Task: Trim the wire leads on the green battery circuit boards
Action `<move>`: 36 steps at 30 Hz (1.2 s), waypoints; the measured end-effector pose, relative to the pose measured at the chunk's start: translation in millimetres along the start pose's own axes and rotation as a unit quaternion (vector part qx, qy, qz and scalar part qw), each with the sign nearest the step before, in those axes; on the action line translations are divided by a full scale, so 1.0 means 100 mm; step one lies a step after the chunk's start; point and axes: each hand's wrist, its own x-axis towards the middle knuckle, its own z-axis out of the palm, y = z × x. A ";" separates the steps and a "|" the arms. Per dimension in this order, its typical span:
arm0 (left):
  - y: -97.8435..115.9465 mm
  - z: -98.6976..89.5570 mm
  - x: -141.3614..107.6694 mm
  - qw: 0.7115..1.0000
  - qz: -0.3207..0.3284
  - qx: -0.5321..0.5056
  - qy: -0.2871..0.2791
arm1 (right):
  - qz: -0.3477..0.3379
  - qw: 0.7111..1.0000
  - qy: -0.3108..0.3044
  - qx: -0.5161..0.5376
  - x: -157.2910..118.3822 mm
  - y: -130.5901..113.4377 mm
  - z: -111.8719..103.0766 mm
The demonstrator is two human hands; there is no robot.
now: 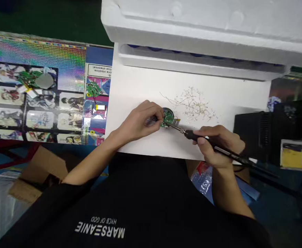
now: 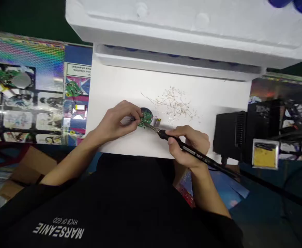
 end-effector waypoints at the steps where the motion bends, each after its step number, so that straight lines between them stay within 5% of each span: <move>1: 0.00 0.00 0.00 1.000 0.000 -0.001 0.000 | -0.010 1.000 0.017 0.013 -0.01 0.02 -0.03; 7: 0.00 0.02 0.00 1.000 -0.007 -0.005 0.000 | -0.032 0.994 0.093 0.055 0.01 0.00 -0.15; 12: 0.00 0.00 0.00 1.000 -0.010 -0.005 -0.003 | -0.001 0.984 0.158 0.079 0.08 -0.10 0.00; 15: 0.00 0.00 0.00 1.000 -0.011 0.000 -0.004 | 0.002 0.991 0.105 0.082 0.05 -0.13 0.18; 19: 0.02 0.00 0.01 1.000 -0.016 0.015 -0.005 | -0.062 0.996 0.015 -0.064 0.00 -0.10 0.43; 23: 0.02 -0.04 0.01 0.999 -0.012 0.024 -0.021 | -0.100 0.987 -0.002 -0.129 0.02 -0.01 0.58; 36: 0.03 -0.18 0.14 0.970 0.118 0.188 -0.098 | -0.063 0.992 -0.070 -0.083 0.19 0.07 0.42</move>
